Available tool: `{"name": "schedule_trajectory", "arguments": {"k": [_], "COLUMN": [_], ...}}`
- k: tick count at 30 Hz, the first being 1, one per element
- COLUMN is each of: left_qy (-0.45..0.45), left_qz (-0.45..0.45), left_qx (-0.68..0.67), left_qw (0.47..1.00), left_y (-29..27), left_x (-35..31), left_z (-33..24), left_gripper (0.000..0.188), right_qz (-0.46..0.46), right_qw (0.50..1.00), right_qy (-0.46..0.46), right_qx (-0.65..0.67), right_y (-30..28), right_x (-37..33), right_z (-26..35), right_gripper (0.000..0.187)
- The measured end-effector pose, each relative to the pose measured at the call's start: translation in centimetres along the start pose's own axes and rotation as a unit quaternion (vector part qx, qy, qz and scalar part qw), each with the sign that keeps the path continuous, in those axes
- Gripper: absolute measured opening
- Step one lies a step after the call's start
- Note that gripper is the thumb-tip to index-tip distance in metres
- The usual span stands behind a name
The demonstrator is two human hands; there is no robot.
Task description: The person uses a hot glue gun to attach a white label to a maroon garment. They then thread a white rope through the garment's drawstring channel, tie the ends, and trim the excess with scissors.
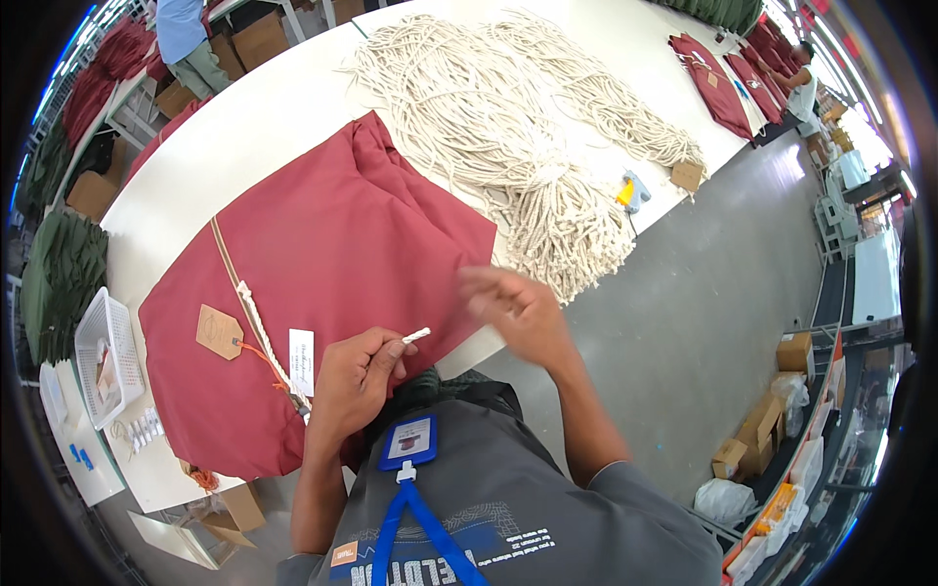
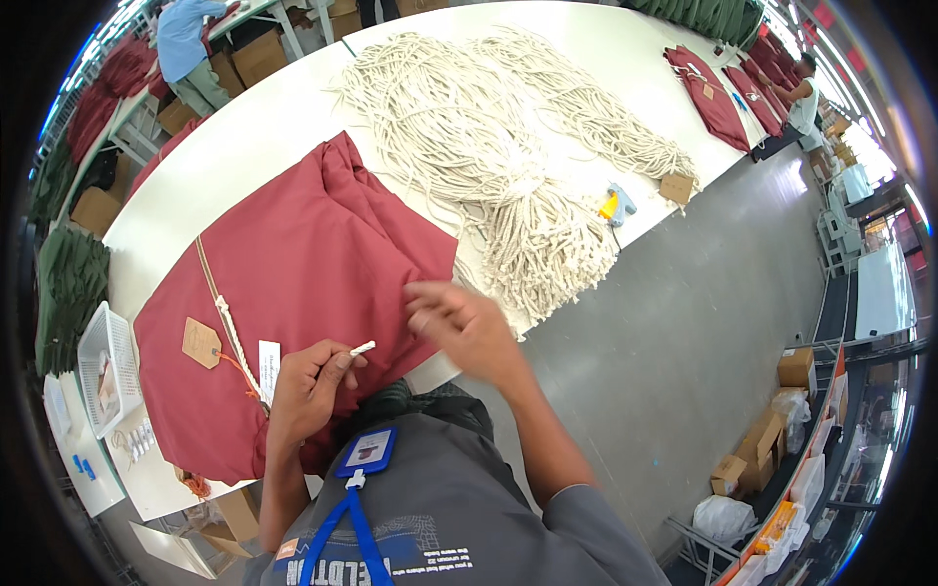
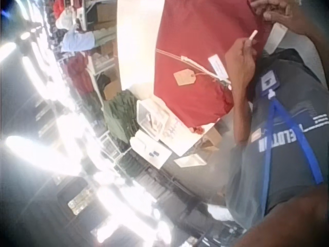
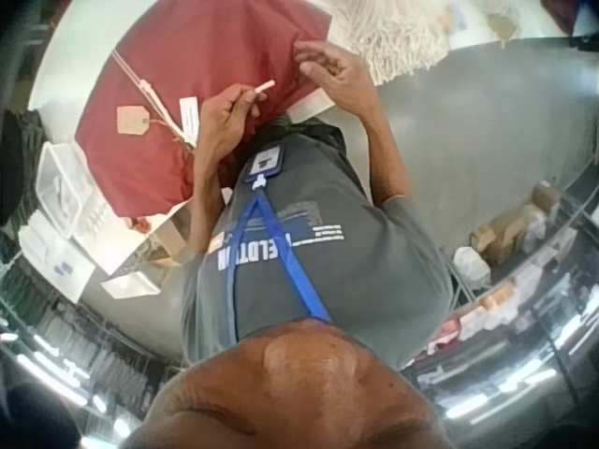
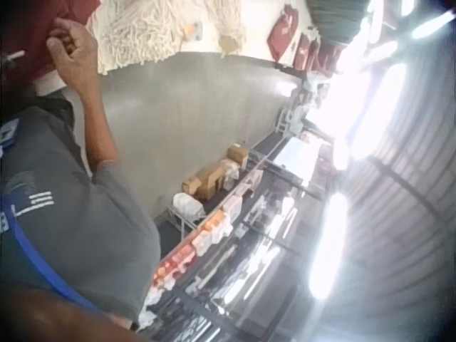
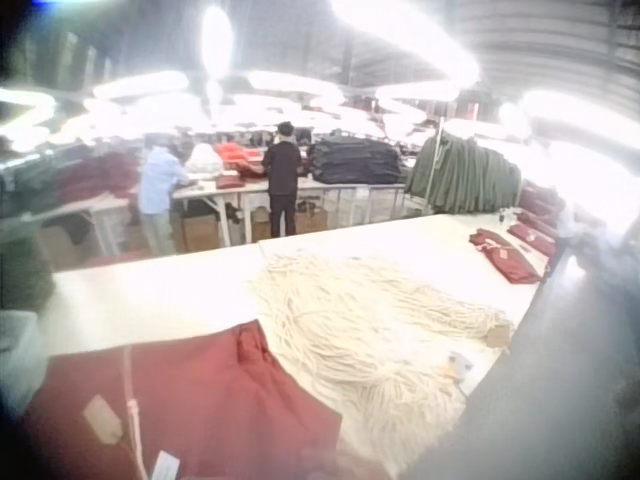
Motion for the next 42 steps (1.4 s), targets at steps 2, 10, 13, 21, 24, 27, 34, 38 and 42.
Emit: {"name": "schedule_trajectory", "arguments": {"k": [2, 10, 13, 21, 24, 27, 34, 38, 42], "left_qy": [-0.001, 0.015, -0.011, -0.078, -0.072, -0.096, -0.037, -0.002, 0.037], "left_qz": [0.004, -0.009, -0.044, -0.138, -0.151, -0.159, -0.168, -0.162, -0.195], "left_qx": [-0.007, 0.028, 0.022, -0.098, -0.152, -0.182, -0.539, -0.557, -0.226], "left_qw": [1.0, 0.999, 0.999, 0.982, 0.974, 0.966, 0.824, 0.815, 0.954], "left_y": [0.0, -1.0, -1.6, -4.3, -5.7, -7.0, -7.7, -7.1, -6.6], "left_x": [0.1, -1.4, -2.4, -4.5, -5.3, -6.5, -6.2, -5.3, -5.4], "left_z": [0.1, -0.6, -0.9, -0.4, -0.4, -0.4, 2.2, 3.9, 3.3], "left_gripper": [0.019, 0.017, 0.016, 0.015, 0.015, 0.015, 0.014, 0.02, 0.017], "right_qz": [0.101, 0.09, 0.066, 0.067, 0.059, 0.063, 0.075, 0.052, 0.054], "right_qw": [0.988, 0.981, 0.977, 0.964, 0.962, 0.973, 0.985, 0.946, 0.907], "right_qy": [-0.091, -0.153, -0.176, -0.211, -0.22, -0.194, -0.126, -0.26, -0.346], "right_qx": [-0.072, -0.082, -0.1, -0.148, -0.153, -0.112, -0.086, -0.187, -0.232], "right_y": [1.8, 5.3, 5.2, 7.5, 8.5, 9.3, 12.8, 13.7, 12.9], "right_x": [-0.5, -0.1, 0.3, 1.9, 2.6, 3.3, 1.8, 0.2, 0.2], "right_z": [4.4, 6.3, 6.4, 8.5, 9.0, 8.8, 6.8, 7.5, 8.3], "right_gripper": [0.042, 0.019, 0.019, 0.017, 0.015, 0.014, 0.011, 0.013, 0.011]}}
Point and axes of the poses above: each hand's wrist, its own x-axis towards the middle knuckle, its own y-axis out of the palm, z = x × y, the point moved 4 cm from there along x, towards the middle knuckle, and after that the axes turned 12 degrees about -x, right-handed, at the moved point
